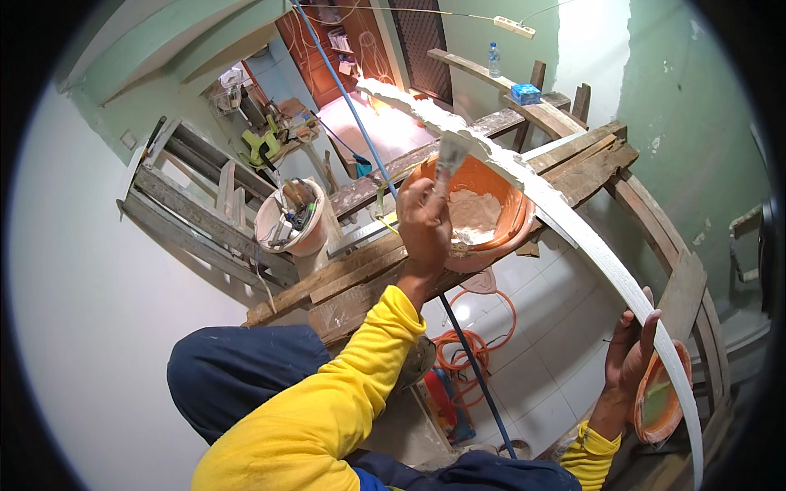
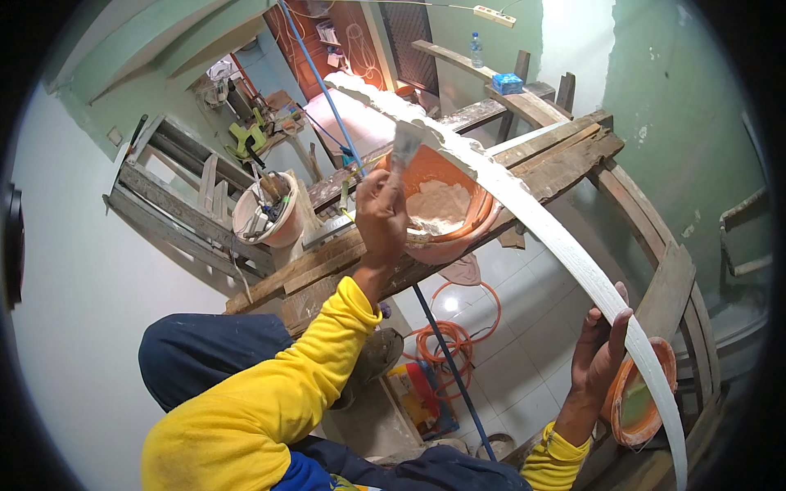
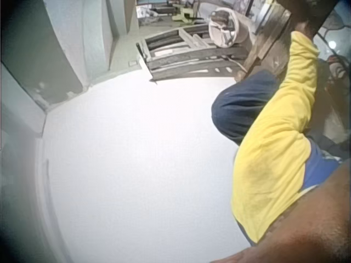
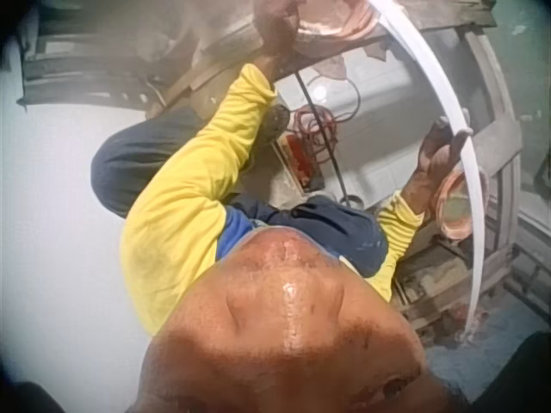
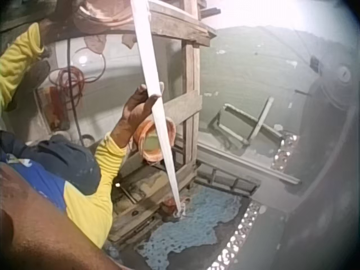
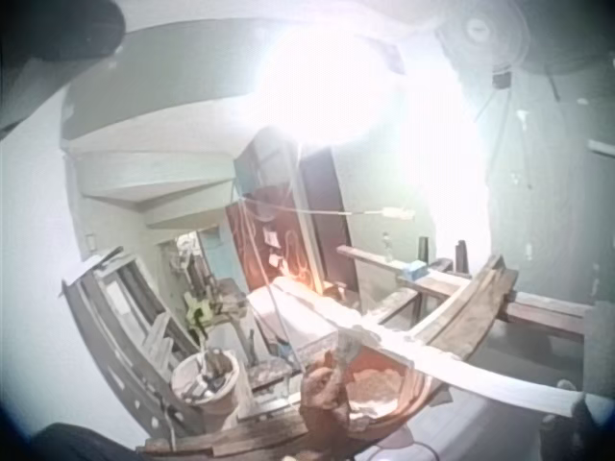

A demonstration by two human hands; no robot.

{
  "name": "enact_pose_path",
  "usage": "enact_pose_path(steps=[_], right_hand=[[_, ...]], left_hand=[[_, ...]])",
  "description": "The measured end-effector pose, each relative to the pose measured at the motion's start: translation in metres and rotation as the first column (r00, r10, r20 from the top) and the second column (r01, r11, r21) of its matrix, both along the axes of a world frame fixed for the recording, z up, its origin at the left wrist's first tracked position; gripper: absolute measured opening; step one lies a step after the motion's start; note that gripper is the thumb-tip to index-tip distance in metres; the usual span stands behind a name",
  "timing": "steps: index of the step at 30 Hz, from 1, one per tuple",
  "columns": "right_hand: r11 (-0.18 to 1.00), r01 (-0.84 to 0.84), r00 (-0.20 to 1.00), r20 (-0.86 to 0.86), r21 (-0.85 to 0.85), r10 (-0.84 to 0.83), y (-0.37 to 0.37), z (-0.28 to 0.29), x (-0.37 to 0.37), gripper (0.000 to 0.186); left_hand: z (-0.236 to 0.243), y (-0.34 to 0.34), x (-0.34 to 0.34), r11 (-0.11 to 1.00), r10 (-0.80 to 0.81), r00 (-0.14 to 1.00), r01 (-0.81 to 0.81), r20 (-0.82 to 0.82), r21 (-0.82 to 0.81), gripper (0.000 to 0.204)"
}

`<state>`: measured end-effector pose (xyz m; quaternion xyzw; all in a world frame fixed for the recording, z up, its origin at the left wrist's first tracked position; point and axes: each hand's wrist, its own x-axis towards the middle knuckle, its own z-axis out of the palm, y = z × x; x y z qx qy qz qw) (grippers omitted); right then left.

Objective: The person applies a white plaster-like substance to a long, curved molding piece using a trowel. They repeatedly scoop material from a bowl and spread it along the molding's surface, smoothing it with the tool.

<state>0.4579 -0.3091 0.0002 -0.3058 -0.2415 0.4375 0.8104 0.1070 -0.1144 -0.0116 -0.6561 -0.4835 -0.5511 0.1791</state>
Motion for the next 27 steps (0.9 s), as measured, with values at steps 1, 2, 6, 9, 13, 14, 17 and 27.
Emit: enact_pose_path(steps=[1, 2, 6, 9, 13, 14, 17, 27], right_hand=[[1.0, -0.001, 1.0, 0.002, -0.004, 0.001, -0.002, 0.001, -0.001, 0.068], [1.0, 0.014, 1.0, 0.005, -0.008, -0.014, -0.002, 0.003, -0.004, 0.068], [1.0, 0.027, 1.0, 0.011, -0.01, -0.027, -0.001, 0.007, -0.006, 0.069], [1.0, 0.013, 0.999, -0.029, -0.02, -0.014, -0.001, 0.008, -0.011, 0.068], [0.998, 0.04, 0.998, -0.049, -0.041, -0.042, 0.001, 0.008, -0.013, 0.067], [0.999, 0.034, 0.999, -0.037, -0.04, -0.036, 0.001, 0.006, -0.012, 0.069], [0.999, 0.009, 1.0, -0.017, -0.044, -0.009, 0.0, 0.002, -0.01, 0.071], [0.998, 0.005, 0.998, -0.068, -0.061, -0.009, 0.004, -0.004, -0.007, 0.065]], left_hand=[[0.001, 0.007, -0.004, 1.0, 0.017, 1.0, -0.017, 0.015, -0.009, 0.054], [0.0, 0.015, -0.011, 0.998, 0.051, 0.998, -0.05, 0.024, -0.023, 0.054], [0.009, 0.041, -0.031, 0.984, 0.169, 0.979, -0.16, 0.112, -0.083, 0.049], [0.011, 0.047, -0.036, 0.988, 0.145, 0.933, -0.116, 0.331, -0.105, 0.048], [0.003, 0.0, 0.007, 0.988, -0.156, 0.973, 0.15, 0.17, 0.05, 0.055], [0.004, -0.01, 0.021, 0.975, -0.223, 0.959, 0.218, 0.173, 0.048, 0.054], [0.001, -0.033, 0.052, 0.938, -0.342, 0.924, 0.346, 0.17, 0.005, 0.052], [-0.013, -0.079, 0.071, 0.868, -0.463, 0.868, 0.485, 0.181, -0.105, 0.044]])
